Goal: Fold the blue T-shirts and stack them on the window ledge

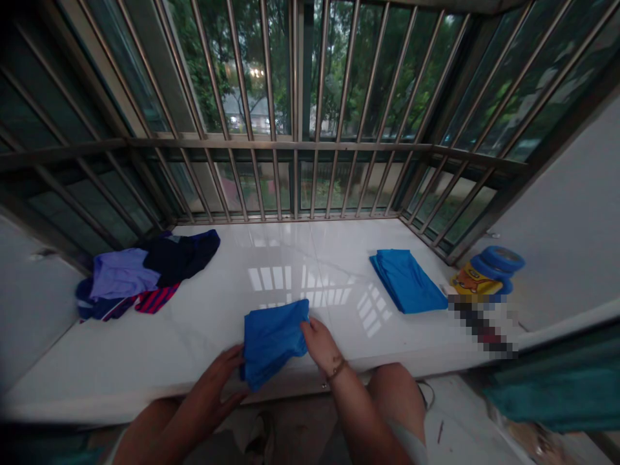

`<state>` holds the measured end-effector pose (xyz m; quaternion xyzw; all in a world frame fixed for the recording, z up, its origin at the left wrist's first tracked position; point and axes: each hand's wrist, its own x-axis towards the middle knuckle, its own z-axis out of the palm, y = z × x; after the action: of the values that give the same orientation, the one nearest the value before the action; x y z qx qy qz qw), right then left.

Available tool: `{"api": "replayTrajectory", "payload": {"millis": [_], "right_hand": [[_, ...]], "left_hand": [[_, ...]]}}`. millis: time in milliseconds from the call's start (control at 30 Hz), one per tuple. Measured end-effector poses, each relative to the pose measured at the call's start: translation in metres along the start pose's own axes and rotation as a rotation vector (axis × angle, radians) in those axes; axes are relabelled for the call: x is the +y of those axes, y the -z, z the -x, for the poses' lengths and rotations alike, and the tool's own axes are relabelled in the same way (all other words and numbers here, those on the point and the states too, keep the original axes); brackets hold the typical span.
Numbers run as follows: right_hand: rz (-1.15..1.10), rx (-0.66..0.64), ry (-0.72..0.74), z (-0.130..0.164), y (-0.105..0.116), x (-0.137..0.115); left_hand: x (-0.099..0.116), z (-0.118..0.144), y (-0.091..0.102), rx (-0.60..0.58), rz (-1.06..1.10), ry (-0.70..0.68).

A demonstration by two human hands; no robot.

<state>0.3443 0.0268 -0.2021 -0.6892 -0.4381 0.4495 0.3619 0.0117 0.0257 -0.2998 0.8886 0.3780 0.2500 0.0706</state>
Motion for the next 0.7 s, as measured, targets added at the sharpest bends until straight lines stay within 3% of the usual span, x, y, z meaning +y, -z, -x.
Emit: {"api": "replayTrajectory", "payload": {"millis": [133,267,367,533,633,700], "right_hand": [[-0.803,0.036,-0.197,0.0,0.021,-0.004],[-1.11,0.121,-0.155,-0.025,0.057,-0.028],[-1.214,0.222,-0.016,-0.059,0.098,-0.055],[-1.322,0.48,0.196,-0.105,0.191,-0.083],[-1.334,0.659,0.256,-0.112,0.235,-0.069],[-1.31,0.76,0.226,-0.11,0.25,-0.045]], "left_hand": [[-0.014,-0.01,0.003,0.06,-0.067,-0.008],[-0.016,-0.02,-0.002,0.068,-0.155,0.004],[-0.012,-0.021,-0.005,0.075,-0.183,0.013],[-0.011,-0.019,-0.005,0.079,-0.176,0.014],[-0.012,-0.018,-0.006,0.088,-0.199,-0.002],[-0.013,-0.018,-0.008,0.099,-0.22,-0.013]]}}
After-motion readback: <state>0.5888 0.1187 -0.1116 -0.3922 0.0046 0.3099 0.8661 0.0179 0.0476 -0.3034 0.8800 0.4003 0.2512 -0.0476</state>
